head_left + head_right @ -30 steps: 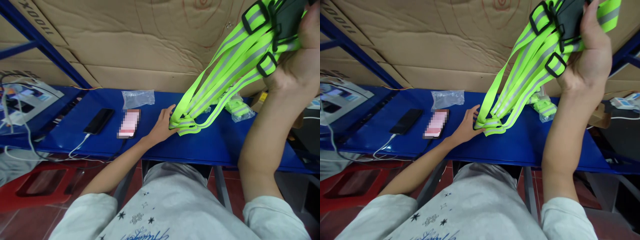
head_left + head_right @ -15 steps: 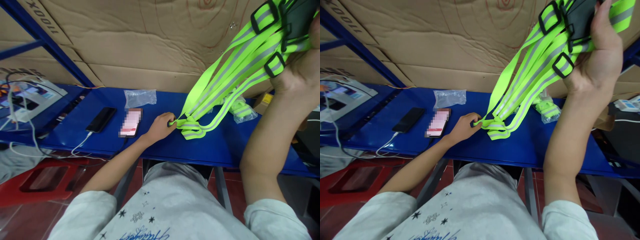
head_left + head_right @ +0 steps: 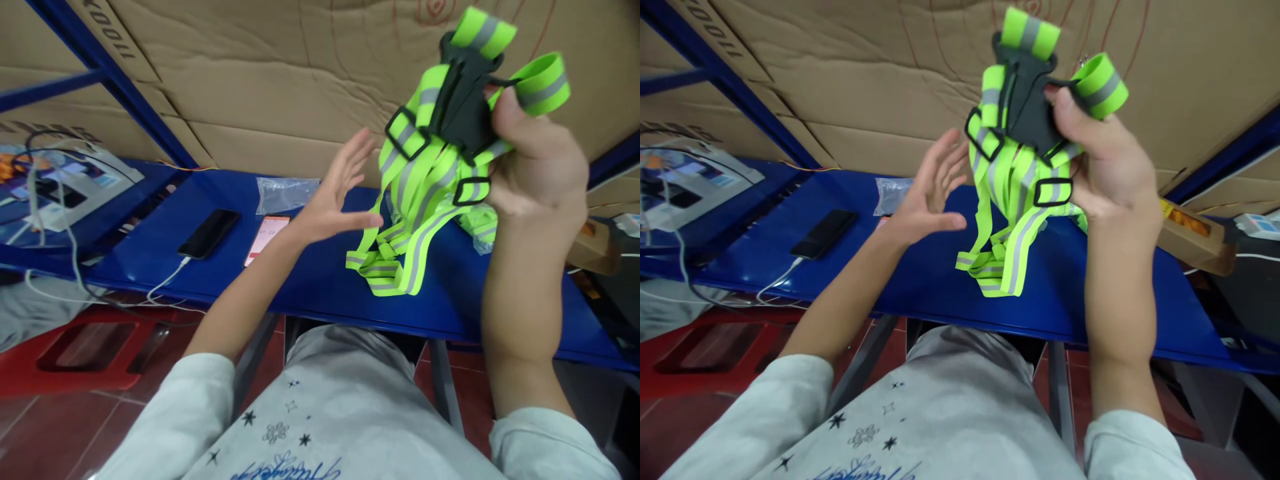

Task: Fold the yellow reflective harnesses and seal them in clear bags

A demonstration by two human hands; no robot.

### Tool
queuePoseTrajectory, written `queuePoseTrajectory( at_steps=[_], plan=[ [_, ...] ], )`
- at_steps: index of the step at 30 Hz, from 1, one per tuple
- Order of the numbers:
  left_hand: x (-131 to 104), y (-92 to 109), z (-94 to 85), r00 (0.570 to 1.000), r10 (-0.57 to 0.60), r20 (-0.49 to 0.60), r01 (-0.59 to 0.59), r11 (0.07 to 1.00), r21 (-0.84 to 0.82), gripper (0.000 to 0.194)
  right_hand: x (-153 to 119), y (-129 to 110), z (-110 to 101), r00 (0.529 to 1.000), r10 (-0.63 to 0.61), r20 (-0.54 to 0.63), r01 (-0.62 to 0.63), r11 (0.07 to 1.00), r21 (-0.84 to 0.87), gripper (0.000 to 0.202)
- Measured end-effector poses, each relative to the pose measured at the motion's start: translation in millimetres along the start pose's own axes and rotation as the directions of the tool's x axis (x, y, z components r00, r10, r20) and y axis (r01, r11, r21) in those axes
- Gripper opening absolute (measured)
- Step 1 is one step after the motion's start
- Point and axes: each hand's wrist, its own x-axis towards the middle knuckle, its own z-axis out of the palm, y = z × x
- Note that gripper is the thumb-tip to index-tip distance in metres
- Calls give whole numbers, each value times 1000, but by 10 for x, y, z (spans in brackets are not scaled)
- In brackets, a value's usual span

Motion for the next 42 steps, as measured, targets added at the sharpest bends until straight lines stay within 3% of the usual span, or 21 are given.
queuePoseTrajectory(
  at_steps=[4, 7, 10, 15, 18, 21, 27, 31, 34, 37, 42],
  plan=[
    [283, -60, 65, 993, -108, 42, 116, 960, -254, 101, -80, 69, 171, 988, 101, 118, -112, 990, 89, 24],
    [267, -149, 78, 973, -156, 169, 205, 922, -328, 88, -118, 82, 206, 976, 133, 174, -146, 987, 61, 22],
    [169, -137, -23, 956, -162, 246, 239, 915, -326, 70, -148, 75, 215, 971, 140, 193, -144, 990, 9, 17],
    [97, 6, -145, 984, -158, 81, 173, 956, -239, 57, -176, 112, 279, 962, 163, 220, -159, 987, -36, 19],
    [83, 3, -63, 980, -199, -14, 191, 958, -215, 49, -180, 169, 328, 967, 158, 202, -151, 987, -50, 25],
    [39, -74, 29, 978, -198, -63, 175, 947, -269, 54, -170, 254, 334, 974, 147, 170, -132, 986, -99, 30],
    [-30, -247, 67, 972, -235, -25, 208, 901, -381, 61, -132, 421, 291, 979, 120, 164, -83, 973, -216, 27],
    [-25, -320, 110, 964, -265, -17, 221, 835, -504, 63, -120, 499, 369, 968, 139, 209, -106, 982, -159, 30],
    [-34, -358, 135, 942, -326, 77, 309, 758, -575, 56, -126, 582, 451, 972, 146, 181, -129, 986, -102, 31],
    [-53, -403, 140, 912, -391, 121, 382, 709, -593, 51, -147, 657, 486, 980, 135, 144, -114, 983, -140, 34],
    [-68, -449, 208, 915, -376, 146, 383, 697, -607, 55, -180, 691, 485, 966, 172, 195, -123, 963, -240, 35]
  ],
)
